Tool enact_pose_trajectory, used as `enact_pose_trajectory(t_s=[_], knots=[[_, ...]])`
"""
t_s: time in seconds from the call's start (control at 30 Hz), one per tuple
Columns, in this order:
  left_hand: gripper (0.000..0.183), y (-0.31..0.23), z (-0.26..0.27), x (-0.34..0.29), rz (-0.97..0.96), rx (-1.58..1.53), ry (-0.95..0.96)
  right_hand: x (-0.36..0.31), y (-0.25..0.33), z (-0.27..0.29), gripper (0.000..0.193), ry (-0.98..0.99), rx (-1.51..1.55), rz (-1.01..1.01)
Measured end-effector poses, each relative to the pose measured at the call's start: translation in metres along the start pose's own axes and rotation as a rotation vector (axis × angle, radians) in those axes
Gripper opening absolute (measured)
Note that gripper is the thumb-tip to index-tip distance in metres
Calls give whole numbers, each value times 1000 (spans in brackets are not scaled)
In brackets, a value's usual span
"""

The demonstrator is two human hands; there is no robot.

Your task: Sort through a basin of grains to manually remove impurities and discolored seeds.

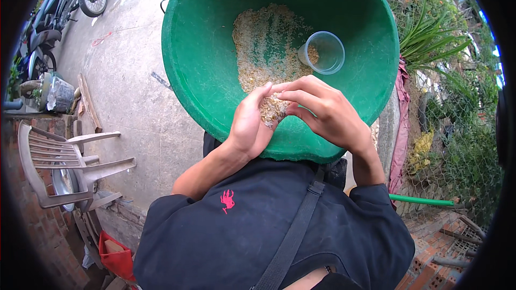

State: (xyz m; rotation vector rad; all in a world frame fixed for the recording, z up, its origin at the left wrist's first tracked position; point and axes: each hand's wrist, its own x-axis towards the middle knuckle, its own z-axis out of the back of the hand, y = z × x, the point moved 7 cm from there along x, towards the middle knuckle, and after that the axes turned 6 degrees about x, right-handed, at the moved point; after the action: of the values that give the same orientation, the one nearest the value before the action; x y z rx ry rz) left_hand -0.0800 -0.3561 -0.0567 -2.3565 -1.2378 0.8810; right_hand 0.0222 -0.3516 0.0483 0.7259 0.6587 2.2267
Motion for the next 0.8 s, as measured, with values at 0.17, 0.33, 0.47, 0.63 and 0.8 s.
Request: enact_pose_trajectory(t_s=[0.17,0.33,0.47,0.63,0.8], knots=[[31,5,9,2,18,-49,-25,2,2,-11,28,37,-12,4],[24,6,8,3,20,-76,50,6,-1,-22,25,41,36,-3],[24,6,4,2,26,-56,26,7,-5,-23,23,54,85,-24],[26,7,2,1,55,-11,15,4,-13,-19,16,-20,192,-59],[31,5,-5,1,40,0,56,4,-18,-5,21,-16,296,-169]])
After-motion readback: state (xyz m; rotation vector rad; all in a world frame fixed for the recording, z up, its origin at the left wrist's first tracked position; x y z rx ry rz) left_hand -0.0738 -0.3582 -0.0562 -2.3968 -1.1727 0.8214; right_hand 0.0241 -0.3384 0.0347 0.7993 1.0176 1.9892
